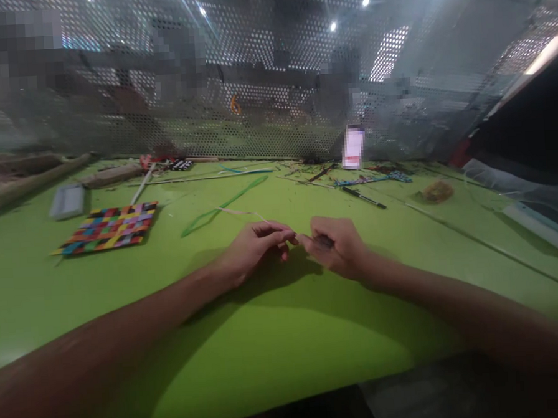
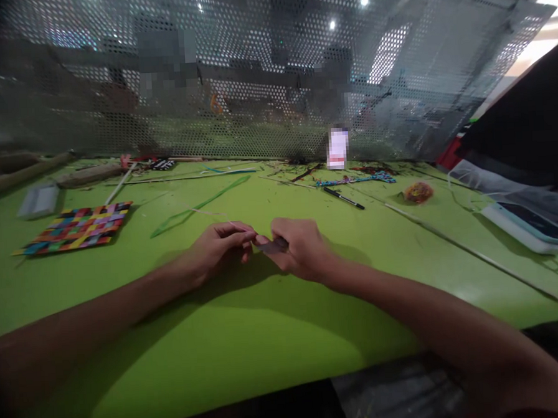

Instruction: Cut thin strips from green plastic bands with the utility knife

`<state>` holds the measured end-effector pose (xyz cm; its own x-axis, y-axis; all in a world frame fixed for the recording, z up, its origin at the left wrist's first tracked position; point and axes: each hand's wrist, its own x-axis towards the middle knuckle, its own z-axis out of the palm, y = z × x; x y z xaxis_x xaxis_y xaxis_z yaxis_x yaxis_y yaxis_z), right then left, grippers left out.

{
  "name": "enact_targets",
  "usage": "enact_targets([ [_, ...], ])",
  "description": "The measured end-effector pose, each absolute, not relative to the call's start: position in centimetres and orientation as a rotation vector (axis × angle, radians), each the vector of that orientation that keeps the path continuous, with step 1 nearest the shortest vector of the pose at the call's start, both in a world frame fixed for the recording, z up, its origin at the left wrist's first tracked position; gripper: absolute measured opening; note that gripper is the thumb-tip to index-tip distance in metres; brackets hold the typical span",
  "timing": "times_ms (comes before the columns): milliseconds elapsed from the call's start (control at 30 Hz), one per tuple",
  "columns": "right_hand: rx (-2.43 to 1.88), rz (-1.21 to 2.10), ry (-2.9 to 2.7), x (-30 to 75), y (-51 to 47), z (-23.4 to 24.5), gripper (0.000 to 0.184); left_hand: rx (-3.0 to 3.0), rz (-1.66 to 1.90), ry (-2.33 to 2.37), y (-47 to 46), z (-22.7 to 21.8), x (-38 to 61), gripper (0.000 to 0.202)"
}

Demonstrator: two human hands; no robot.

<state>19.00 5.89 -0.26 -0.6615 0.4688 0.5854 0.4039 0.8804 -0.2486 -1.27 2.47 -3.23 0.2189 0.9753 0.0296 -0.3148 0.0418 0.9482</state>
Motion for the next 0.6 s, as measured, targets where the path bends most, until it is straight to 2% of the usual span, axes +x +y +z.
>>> enact_targets([
  [67,-0.55,0.047,-2.406,19.3,6.4,-0.3,0.036,1.002,1.162,0.799,2.3,-3.0,-1.3,0.017],
  [233,-0.506,0.08,-2.507,19.4,6.4,-1.0,0.018,1.014,1.117,0.785,1.7,-2.7,-1.4,0.013],
  [600,-0.565,0.014,-2.471,18.6,5.4,-2.1,0.018,1.097,1.142,0.877,1.0,-3.2,-1.5,0.013],
])
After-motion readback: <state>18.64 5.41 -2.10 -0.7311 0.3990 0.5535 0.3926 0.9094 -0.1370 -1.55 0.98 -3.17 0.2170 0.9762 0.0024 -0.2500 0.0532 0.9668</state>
